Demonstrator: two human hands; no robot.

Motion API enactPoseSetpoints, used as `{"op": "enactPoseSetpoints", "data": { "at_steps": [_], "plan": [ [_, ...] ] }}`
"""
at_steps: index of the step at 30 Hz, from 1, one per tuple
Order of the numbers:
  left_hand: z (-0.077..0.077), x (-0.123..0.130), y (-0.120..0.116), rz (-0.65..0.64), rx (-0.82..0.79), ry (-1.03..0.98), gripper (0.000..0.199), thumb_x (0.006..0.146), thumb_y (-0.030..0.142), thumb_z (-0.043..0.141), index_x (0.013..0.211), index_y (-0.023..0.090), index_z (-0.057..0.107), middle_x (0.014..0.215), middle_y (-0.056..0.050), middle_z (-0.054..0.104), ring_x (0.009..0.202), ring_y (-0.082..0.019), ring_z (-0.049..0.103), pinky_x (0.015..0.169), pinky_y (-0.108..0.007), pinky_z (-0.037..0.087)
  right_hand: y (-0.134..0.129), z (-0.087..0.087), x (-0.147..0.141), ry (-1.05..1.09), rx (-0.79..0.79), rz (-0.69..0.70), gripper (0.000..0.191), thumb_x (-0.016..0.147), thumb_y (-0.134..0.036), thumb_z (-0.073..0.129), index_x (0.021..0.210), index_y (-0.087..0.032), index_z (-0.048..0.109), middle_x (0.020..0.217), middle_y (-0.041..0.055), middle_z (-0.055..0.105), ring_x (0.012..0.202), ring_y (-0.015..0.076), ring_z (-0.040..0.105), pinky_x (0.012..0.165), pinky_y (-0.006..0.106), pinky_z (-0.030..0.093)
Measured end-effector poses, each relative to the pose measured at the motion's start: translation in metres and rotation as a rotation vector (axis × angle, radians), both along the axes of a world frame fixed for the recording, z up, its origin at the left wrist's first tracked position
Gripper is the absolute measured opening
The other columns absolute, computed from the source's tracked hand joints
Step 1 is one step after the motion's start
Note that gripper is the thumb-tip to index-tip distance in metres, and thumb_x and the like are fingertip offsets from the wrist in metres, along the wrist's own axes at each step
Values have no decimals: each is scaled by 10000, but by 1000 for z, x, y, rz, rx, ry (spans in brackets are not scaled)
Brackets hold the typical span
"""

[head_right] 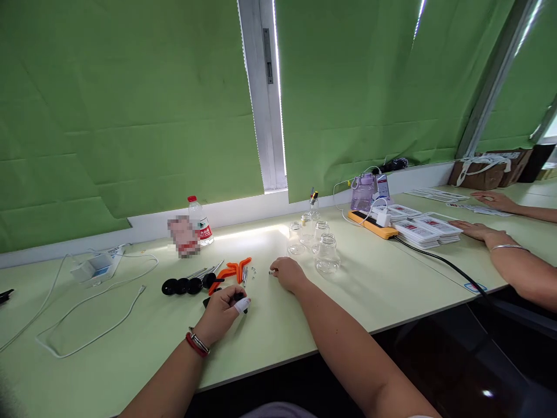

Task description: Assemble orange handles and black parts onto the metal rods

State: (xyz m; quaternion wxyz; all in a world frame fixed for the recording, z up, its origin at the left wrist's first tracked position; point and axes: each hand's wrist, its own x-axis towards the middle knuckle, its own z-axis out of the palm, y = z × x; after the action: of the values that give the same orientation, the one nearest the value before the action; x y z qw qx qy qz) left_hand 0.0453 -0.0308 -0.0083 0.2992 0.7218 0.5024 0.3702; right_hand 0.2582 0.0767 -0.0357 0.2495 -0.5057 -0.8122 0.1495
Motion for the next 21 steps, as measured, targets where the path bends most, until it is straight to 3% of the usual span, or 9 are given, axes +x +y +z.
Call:
{"op": "enactPoseSetpoints", "data": {
  "at_steps": [11, 16, 21],
  "plan": [
    [0, 2, -1, -25, -13, 77, 140, 743, 311, 552, 745, 173, 571, 614, 29, 447, 552, -107, 356, 541, -230, 301, -21, 0, -29, -139, 165, 274, 332, 821, -78, 485, 1066, -202, 672, 943, 84, 632, 899, 207, 575, 794, 303, 411],
    [-2, 1, -1, -27, 3, 105, 148, 734, 322, 548, 746, 176, 570, 615, 29, 454, 558, -114, 368, 547, -231, 301, -24, 0, -32, -6, 107, 309, 428, 824, -48, 435, 1159, -238, 623, 954, 53, 615, 830, 161, 578, 776, 270, 426],
    [-3, 1, 0, -27, -3, 114, 153, 741, 325, 537, 745, 173, 557, 606, 32, 422, 559, -113, 351, 543, -234, 294, -21, 5, -28, 179, 10, 269, 337, 799, -57, 458, 1014, -211, 666, 958, 35, 623, 823, 144, 558, 776, 264, 430]
  ]
}}
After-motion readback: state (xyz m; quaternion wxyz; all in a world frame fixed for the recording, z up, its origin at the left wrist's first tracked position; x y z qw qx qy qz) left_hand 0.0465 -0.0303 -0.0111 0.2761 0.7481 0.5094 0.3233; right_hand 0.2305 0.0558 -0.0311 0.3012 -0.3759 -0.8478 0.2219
